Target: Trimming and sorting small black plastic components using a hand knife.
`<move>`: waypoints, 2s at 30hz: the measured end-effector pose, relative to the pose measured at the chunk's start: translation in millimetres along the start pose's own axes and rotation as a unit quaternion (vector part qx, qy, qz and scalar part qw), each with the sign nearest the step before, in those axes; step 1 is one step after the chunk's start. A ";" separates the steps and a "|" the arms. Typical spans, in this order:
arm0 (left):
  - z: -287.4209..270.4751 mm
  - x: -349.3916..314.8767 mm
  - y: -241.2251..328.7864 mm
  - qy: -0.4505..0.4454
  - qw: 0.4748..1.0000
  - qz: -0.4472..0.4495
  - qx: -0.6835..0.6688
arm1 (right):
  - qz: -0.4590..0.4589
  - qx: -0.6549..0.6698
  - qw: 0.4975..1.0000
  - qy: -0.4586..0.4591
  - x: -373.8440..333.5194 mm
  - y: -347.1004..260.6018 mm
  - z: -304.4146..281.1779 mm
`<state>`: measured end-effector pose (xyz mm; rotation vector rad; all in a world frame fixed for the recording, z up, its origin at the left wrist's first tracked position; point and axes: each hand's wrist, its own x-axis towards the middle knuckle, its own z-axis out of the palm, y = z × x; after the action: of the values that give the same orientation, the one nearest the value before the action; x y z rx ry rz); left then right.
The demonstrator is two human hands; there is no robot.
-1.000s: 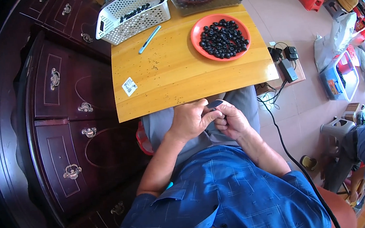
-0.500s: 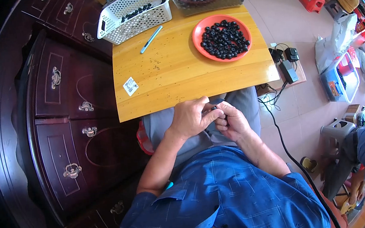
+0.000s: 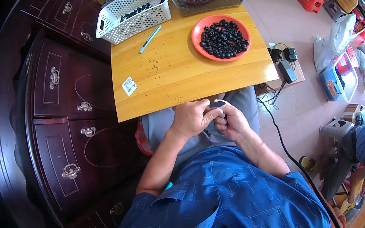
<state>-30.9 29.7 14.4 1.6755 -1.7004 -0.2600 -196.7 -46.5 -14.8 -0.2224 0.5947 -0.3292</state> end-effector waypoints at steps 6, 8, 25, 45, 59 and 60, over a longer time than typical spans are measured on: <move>-7.4 -0.7 8.5 -0.018 0.995 -0.074 -0.069 | -0.016 -0.004 1.000 0.009 -0.5 2.2 2.6; -8.8 -0.2 11.4 -0.027 0.985 -0.130 -0.111 | -0.011 -0.002 1.000 0.001 -1.6 -0.2 7.1; 5.3 -33.6 -16.3 0.068 0.898 -0.279 -0.333 | -0.346 -0.590 0.717 0.137 5.4 -61.0 5.9; 9.3 -35.5 -10.5 0.047 0.928 -0.225 -0.293 | -0.374 -0.715 0.529 0.261 27.9 -109.5 -13.8; 8.2 -23.7 17.5 0.046 0.962 -0.108 -0.247 | -0.032 0.217 0.970 -0.104 4.4 -20.3 -34.3; 6.7 -21.9 21.8 0.036 0.966 -0.114 -0.227 | -0.003 0.254 0.949 -0.185 7.4 -16.1 -33.8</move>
<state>-54.4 50.8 15.2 1.5066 -1.2701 -0.6389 -214.4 -67.8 -41.0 0.2090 0.1242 -0.4233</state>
